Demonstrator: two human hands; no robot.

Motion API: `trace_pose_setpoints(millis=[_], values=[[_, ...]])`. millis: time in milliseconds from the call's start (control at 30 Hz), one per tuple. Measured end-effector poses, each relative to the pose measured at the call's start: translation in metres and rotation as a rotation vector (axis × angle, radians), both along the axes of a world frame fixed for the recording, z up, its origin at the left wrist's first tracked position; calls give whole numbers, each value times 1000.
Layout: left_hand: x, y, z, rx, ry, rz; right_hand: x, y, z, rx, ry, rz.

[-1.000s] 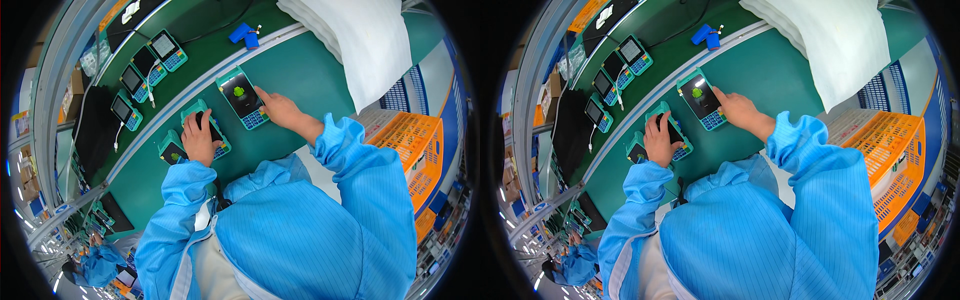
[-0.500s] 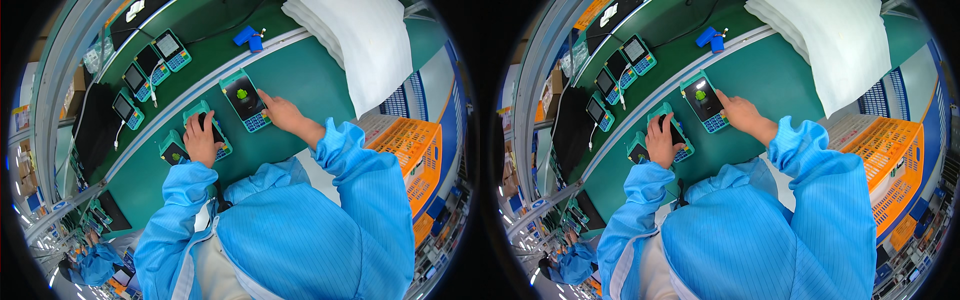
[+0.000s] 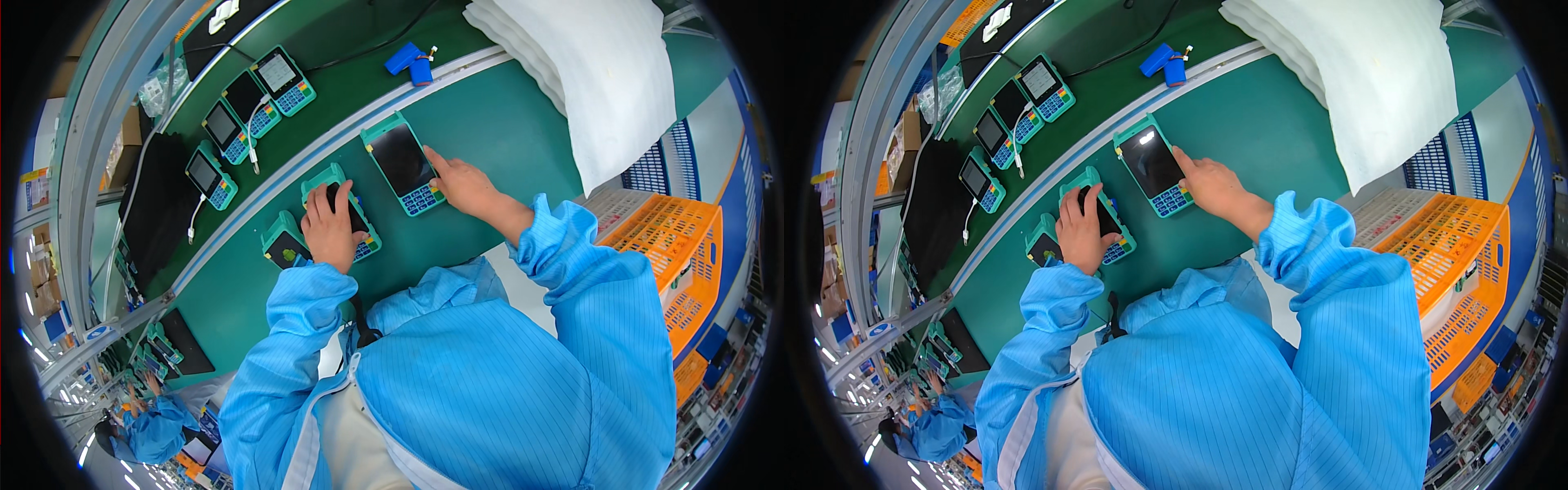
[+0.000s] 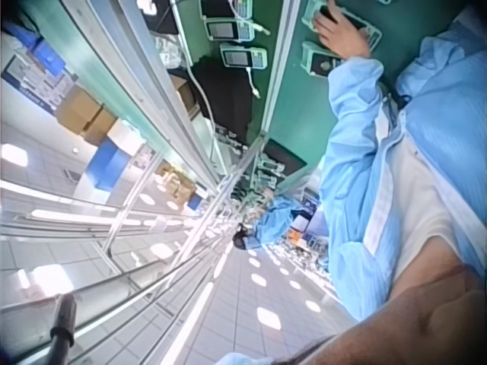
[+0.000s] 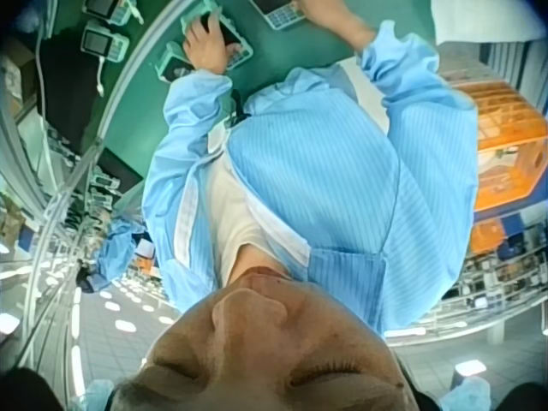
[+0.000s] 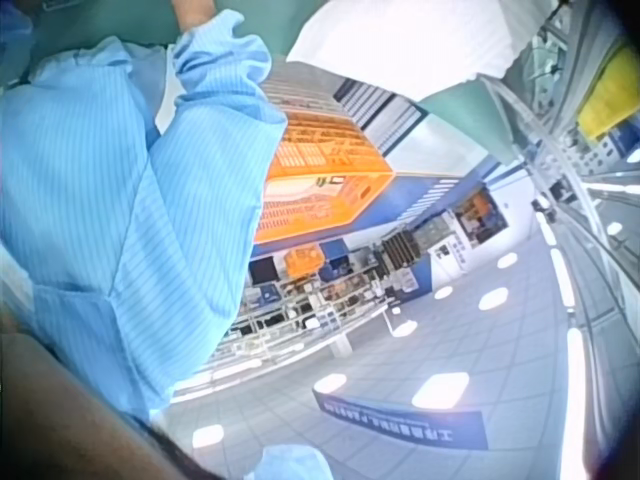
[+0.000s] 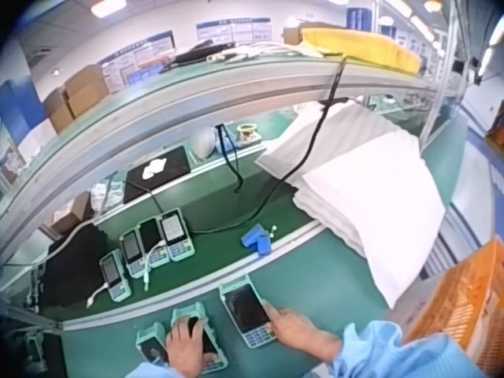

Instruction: The person inserts components and batteries into handheld electronic devices by hand on an assembly line.

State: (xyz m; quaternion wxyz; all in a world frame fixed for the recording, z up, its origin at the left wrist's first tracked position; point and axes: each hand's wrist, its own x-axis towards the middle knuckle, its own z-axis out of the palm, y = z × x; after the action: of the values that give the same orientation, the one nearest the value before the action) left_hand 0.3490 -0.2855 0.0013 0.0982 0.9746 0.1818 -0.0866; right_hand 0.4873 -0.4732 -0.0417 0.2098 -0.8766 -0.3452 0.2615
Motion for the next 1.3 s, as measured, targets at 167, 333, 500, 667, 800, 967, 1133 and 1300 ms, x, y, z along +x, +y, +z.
trace_pose_setpoints(millis=[167, 333, 500, 667, 800, 967, 1133, 1300], values=[[0, 1, -1, -3, -2, 4, 0, 0, -1, 15, 26, -10], [1, -1, 0, 16, 3, -1, 0, -1, -3, 34, 23, -7], [2, -1, 0, 28, 16, 0, 1, 0, -4, 20, 3, 0], [2, 0, 0, 28, 17, -1, 1, 0, -5, 22, 6, 3], [-1, 1, -1, 18, 13, -6, 3, 1, 5, -11, 86, -6], [-1, 2, 1, 26, 18, -25, 4, -4, -4, 99, 200, -69], [-4, 5, 0, 18, 5, -24, -1, -6, -8, 205, 318, -155], [-7, 7, 0, -19, -38, -21, -32, -2, -10, 415, -21, -246]])
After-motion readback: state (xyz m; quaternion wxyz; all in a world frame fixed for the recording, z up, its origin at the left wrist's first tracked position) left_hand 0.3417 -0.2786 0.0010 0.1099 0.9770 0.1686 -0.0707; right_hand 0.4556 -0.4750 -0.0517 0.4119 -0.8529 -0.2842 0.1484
